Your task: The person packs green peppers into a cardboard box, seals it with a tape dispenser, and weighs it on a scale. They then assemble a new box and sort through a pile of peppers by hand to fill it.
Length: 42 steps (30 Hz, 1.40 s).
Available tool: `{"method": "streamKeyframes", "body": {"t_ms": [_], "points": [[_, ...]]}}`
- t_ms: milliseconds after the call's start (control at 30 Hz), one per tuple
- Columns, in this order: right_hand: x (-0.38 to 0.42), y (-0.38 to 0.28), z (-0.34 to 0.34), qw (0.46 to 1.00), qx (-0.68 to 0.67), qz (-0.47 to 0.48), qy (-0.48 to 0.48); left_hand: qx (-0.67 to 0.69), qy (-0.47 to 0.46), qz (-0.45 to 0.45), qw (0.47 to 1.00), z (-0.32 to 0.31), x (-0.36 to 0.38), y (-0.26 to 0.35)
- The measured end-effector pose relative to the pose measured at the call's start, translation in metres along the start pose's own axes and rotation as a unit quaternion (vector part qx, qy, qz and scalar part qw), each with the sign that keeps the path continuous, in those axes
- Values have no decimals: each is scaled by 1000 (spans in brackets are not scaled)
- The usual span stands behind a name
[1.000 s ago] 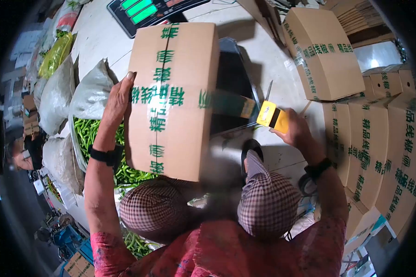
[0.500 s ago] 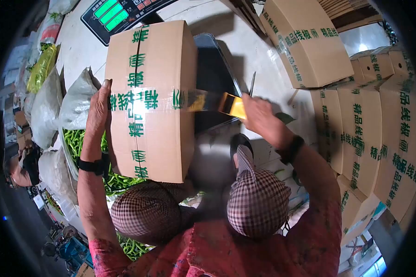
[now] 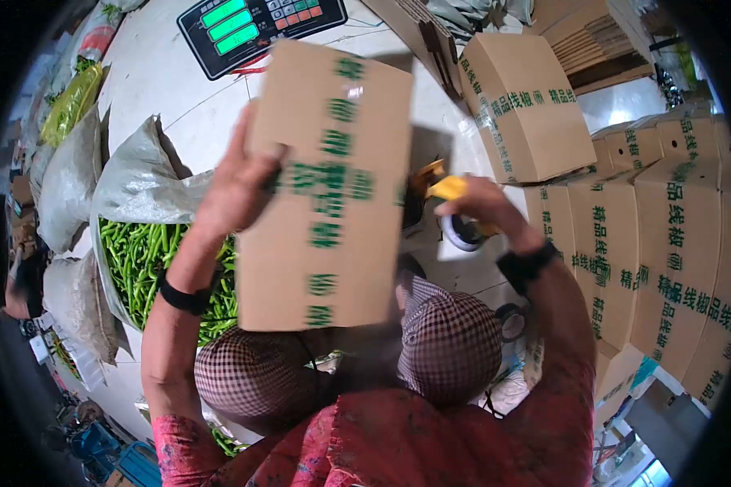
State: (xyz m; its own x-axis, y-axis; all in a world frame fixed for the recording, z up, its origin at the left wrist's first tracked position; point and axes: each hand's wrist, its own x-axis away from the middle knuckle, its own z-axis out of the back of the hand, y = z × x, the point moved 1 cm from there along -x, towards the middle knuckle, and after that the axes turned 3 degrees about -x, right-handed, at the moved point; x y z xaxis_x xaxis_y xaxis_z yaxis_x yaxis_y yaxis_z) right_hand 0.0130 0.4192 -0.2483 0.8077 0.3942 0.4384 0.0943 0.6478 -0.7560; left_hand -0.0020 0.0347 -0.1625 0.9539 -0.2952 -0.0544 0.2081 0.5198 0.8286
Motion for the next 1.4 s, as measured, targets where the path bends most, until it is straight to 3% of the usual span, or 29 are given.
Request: {"method": "streamKeyframes", "body": {"t_ms": [33, 67, 100, 133, 200, 267, 333, 400, 467, 500, 533, 600, 633, 667, 767, 933, 1000, 1033, 1067, 1100, 1133, 1167, 1200, 1233, 1267, 1300, 1333, 1367, 1400], "points": [[2, 15, 23, 987, 52, -152, 20, -46, 5, 44, 998, -22, -3, 14], [21, 12, 39, 975, -131, -159, 87, -111, 5, -5, 994, -45, -3, 30], [35, -12, 56, 960, -200, -114, 157, -172, 2, -57, 983, -68, -2, 46], [42, -19, 74, 918, -354, -85, 160, -183, -34, -84, 979, -82, -6, 62], [52, -52, 94, 855, -482, -20, 191, -206, -80, -194, 956, -121, -12, 64], [48, -89, 97, 860, -438, 33, 259, -227, -158, -243, 930, -152, -13, 52], [29, -103, 97, 910, -353, 36, 215, -215, -179, -247, 928, -137, -4, 52], [9, -112, 92, 935, -319, 55, 144, -69, -188, -257, 945, -100, -6, 35], [-43, -63, 88, 970, -208, 30, 122, -4, 2, -76, 997, -69, 14, 2], [-55, -56, 77, 943, -312, 60, 103, -35, 54, 25, 998, -48, 30, -23], [-55, -70, 71, 943, -316, 65, 80, 10, 135, 88, 987, -39, 60, -85], [-63, -79, 59, 940, -326, 55, 80, 166, 92, 360, 914, -32, 126, -171], [-66, -82, 55, 939, -323, 74, 98, 334, -47, 392, 856, -39, 161, -185], [-67, -83, 51, 936, -320, 90, 116, 411, -77, 434, 798, -51, 181, -174], [-65, -90, 52, 960, -261, 27, 98, 487, -29, 488, 724, -81, 197, -148], [-55, -95, 52, 962, -252, 9, 106, 486, 36, 531, 693, -65, 202, -134], [-45, -98, 44, 944, -302, 70, 115, 480, 68, 544, 685, -49, 203, -125], [-44, -103, 43, 949, -297, -9, 108, 475, 90, 550, 682, -39, 204, -116], [-61, -81, 33, 933, -346, 56, 77, 468, 118, 559, 674, -25, 207, -107], [-55, -76, 31, 907, -413, 78, 39, 457, 153, 569, 667, -14, 205, -93], [-18, -98, 43, 869, -494, 26, 5, 440, 195, 581, 656, 0, 198, -75], [17, -85, 41, 859, -359, 346, 115, 422, 238, 589, 646, 10, 179, -56], [-14, -56, 42, 815, -577, 52, 1, 411, 273, 590, 640, 19, 160, -40], [7, -67, 40, 832, -465, 302, -4, 441, 257, 525, 681, 20, 142, -38], [28, -71, 48, 937, -314, 140, 58, 485, 171, 358, 779, 32, 123, -51], [42, -81, 42, 824, -557, 97, 42, 454, 184, 362, 793, 41, 94, -41], [51, -56, 41, 813, -574, 81, 56, 448, 162, 316, 820, 51, 83, -74], [77, -115, 29, 842, -513, 4, 168, 382, 145, 292, 865, 49, 65, -76], [79, -98, 27, 850, -510, 40, 128, 321, 161, 263, 895, 39, 54, -81]]}}
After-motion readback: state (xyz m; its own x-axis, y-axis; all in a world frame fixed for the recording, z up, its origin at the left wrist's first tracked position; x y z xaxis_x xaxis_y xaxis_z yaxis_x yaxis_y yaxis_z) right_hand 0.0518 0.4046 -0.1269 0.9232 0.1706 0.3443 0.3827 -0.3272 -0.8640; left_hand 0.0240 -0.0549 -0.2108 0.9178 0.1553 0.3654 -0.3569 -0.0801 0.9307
